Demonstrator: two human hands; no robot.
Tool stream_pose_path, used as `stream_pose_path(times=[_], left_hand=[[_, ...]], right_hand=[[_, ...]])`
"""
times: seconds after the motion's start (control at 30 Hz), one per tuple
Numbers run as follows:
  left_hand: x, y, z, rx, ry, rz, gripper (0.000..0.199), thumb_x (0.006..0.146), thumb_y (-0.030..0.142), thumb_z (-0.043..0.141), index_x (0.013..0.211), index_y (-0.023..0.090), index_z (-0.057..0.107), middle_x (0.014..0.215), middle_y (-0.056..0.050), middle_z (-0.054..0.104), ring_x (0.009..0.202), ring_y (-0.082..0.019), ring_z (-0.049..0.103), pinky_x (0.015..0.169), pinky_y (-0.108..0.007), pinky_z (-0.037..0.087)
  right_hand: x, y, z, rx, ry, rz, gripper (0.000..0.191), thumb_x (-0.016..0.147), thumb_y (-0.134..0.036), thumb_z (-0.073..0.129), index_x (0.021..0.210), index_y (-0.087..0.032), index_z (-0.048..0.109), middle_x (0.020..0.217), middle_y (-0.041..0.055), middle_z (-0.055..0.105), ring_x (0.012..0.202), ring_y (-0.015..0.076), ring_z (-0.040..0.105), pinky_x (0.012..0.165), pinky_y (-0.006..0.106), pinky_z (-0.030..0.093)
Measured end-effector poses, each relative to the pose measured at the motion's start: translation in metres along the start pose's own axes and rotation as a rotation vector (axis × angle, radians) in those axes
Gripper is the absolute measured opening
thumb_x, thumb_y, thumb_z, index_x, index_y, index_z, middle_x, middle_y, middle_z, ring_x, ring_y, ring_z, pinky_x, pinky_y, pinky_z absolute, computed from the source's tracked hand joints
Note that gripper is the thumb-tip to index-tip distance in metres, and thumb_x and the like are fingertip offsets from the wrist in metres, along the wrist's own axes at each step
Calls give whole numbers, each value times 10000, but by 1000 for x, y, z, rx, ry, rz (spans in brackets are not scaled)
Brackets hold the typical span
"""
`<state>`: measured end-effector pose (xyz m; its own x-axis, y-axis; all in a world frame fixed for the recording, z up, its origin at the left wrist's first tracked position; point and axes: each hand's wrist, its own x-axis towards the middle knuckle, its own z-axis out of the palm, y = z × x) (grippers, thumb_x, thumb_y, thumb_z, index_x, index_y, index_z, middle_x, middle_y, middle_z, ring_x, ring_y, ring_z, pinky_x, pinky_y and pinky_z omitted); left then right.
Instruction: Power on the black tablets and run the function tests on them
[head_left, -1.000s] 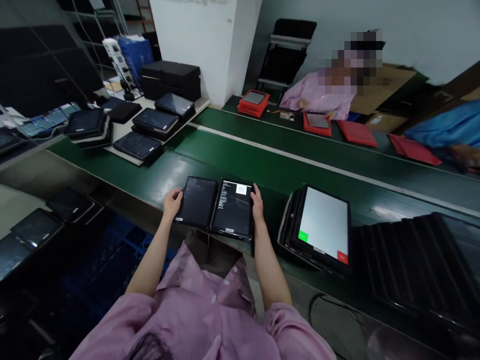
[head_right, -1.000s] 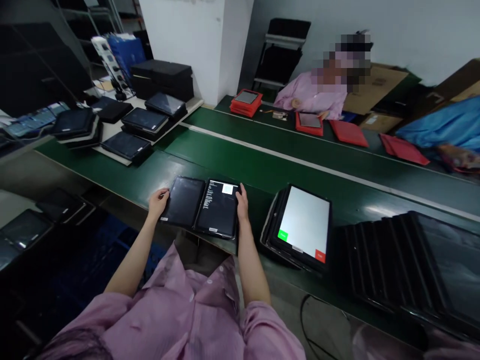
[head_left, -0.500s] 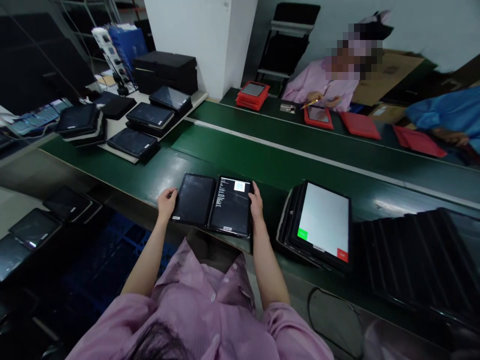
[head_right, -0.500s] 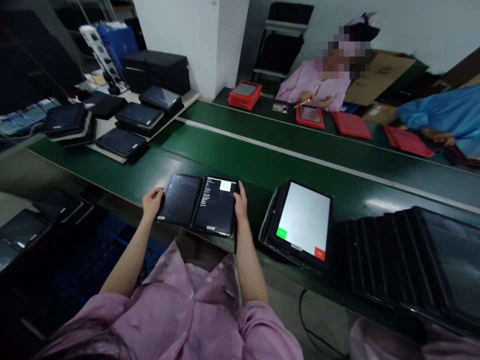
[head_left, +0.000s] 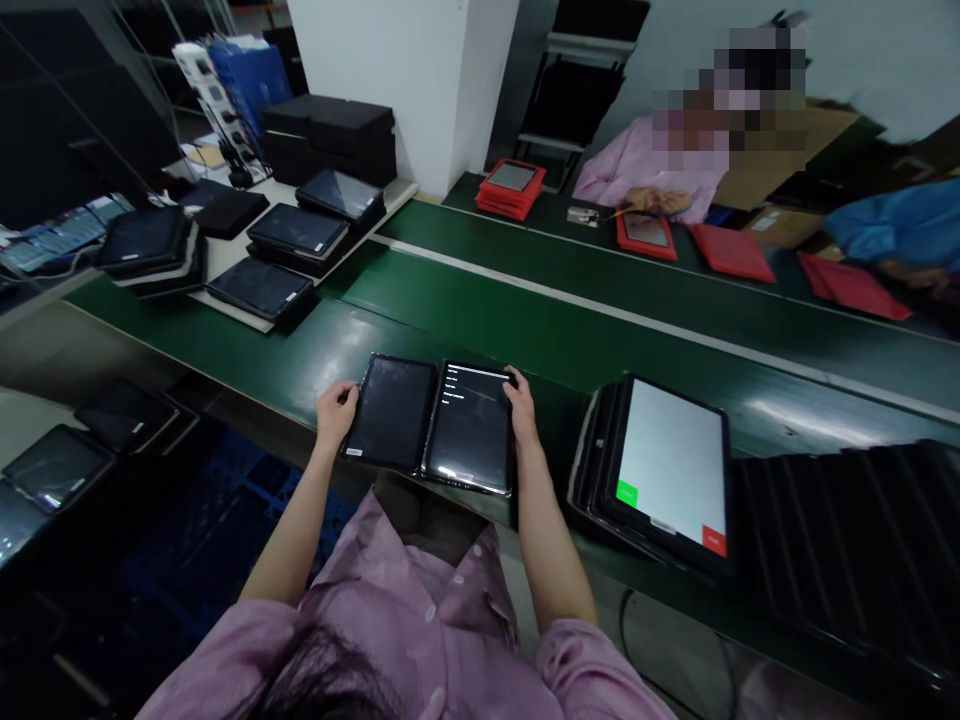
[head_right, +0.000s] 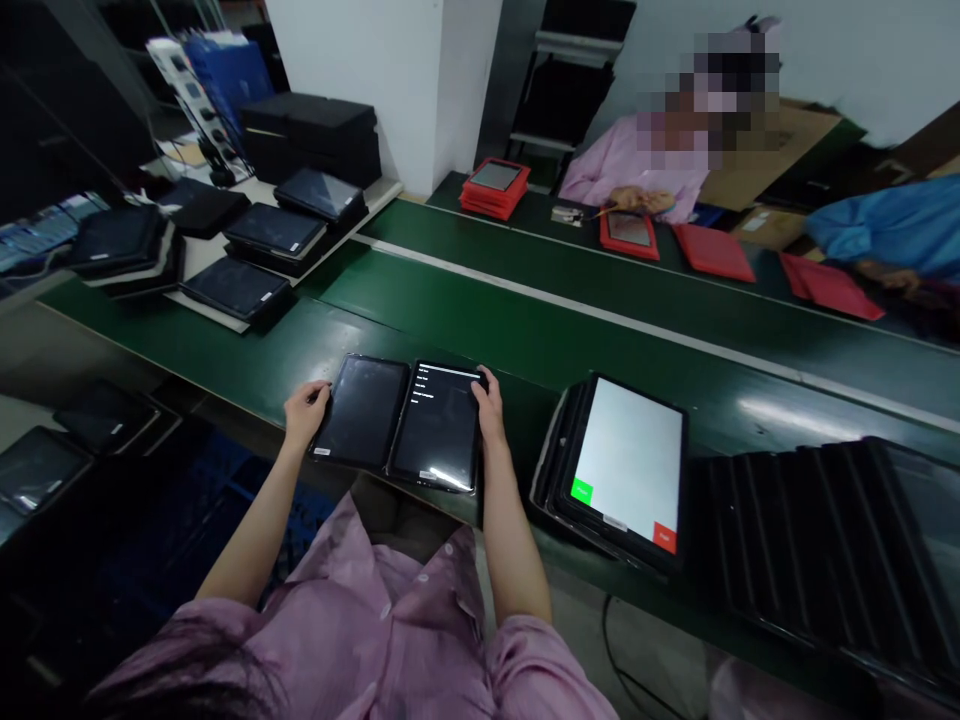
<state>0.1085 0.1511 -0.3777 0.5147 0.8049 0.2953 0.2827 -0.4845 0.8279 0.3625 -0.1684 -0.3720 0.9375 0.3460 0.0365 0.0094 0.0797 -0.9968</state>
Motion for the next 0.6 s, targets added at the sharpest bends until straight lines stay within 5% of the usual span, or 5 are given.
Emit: stream_pose_path(times=[0.3,0.47,0.6], left_hand=[[-5,1,0,-32,18,24,298,953,439,649,959,209,838,1086,-105,848,1036,-260,793,923,-363,639],[-6,1,0,-34,21,28,286,965,434,649,963,217,836,1096,-104,847,1046,-258,790,903,-357,642],[-7,-1,1,-48,20,21,285,965,440,654,966,217,831,1098,-105,846,1043,-257,791,891,-355,646]], right_hand=[[14,0,-3,-66,-44,-69,575,829,-535,775,1331,-256,748,1501,91,730,1458,327,601,1305,532,402],[7,-2,-1,21,-36,-5,649,895,-621,712,1423,-243,710,1575,117,683,1459,326,623,1287,536,435],[-9,-3,-1,11,5,-15,735,906,-609,718,1547,-258,640,1672,96,603,1576,314,524,1363,527,337]])
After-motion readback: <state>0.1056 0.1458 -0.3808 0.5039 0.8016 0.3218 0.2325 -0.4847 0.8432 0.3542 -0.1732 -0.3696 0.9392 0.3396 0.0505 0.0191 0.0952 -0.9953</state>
